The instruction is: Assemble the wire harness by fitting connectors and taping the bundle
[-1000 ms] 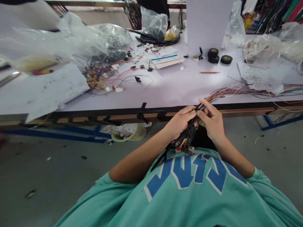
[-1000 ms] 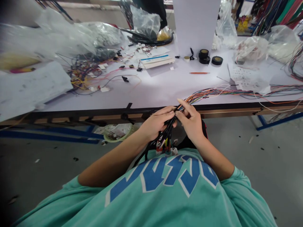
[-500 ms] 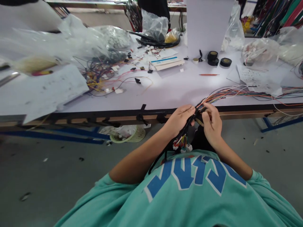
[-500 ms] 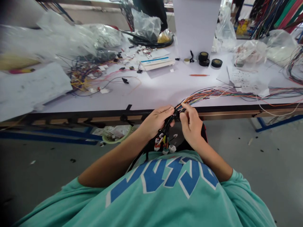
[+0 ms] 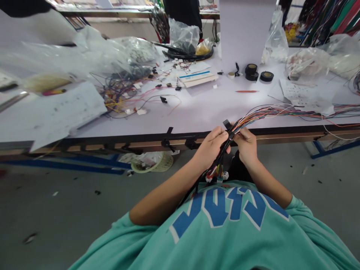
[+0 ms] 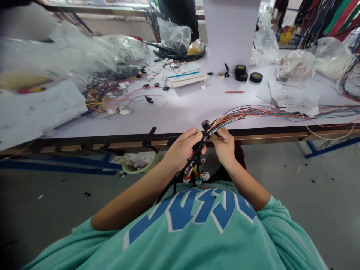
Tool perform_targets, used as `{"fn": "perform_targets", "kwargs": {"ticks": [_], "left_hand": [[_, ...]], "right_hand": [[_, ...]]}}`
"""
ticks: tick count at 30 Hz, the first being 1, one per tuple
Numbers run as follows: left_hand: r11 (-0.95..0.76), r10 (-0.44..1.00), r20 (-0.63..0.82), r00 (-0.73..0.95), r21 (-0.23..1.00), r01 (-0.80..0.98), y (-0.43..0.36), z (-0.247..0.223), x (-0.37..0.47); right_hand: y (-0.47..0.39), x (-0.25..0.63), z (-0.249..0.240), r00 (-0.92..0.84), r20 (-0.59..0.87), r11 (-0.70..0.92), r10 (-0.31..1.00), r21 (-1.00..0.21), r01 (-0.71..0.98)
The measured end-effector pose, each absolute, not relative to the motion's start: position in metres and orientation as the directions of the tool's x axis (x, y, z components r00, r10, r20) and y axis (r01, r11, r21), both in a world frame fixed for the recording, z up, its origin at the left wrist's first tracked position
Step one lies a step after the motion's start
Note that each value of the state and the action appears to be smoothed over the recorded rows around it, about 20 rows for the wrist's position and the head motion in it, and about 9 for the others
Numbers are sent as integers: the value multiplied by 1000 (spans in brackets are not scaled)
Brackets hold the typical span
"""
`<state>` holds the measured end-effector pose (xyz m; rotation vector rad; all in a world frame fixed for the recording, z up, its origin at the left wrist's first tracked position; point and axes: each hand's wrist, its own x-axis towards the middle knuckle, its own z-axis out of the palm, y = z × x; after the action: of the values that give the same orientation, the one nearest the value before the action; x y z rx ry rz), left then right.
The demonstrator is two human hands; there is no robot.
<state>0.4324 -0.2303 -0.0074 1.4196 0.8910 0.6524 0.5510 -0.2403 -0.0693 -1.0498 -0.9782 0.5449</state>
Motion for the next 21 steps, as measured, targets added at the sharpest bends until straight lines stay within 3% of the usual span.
{"fn": "perform_targets", "kwargs": {"ticks": [4,7,10,13,16,19,21], "left_hand": [[306,762,-304,573,947,95,-220,-12,431],[479,607,-462,646,862,165,-209,-16,431],[555,530,-467,708,822,127,-203,-20,431],[476,639,-308,705,878,-47,-204,-20,430],[362,736,-184,652,920,-149,-210,-19,429],[306,767,-137,627,937,-170,-214,-19,433],[277,779,-95,620,939,-203,-215,-21,437]], "right_hand": [[-231,544,-70,468,221,391,855,-869,-304],[-224,544,-71,436,175,364,883,-841,-400],[-220,547,-73,399,209,372,893,-840,-394],[-227,558,-73,354,320,401,879,-898,-184],[-249,573,-66,315,413,347,855,-905,244],[-268,577,-51,364,610,325,704,-732,599],[-272,570,-38,279,723,382,632,-604,700]]}}
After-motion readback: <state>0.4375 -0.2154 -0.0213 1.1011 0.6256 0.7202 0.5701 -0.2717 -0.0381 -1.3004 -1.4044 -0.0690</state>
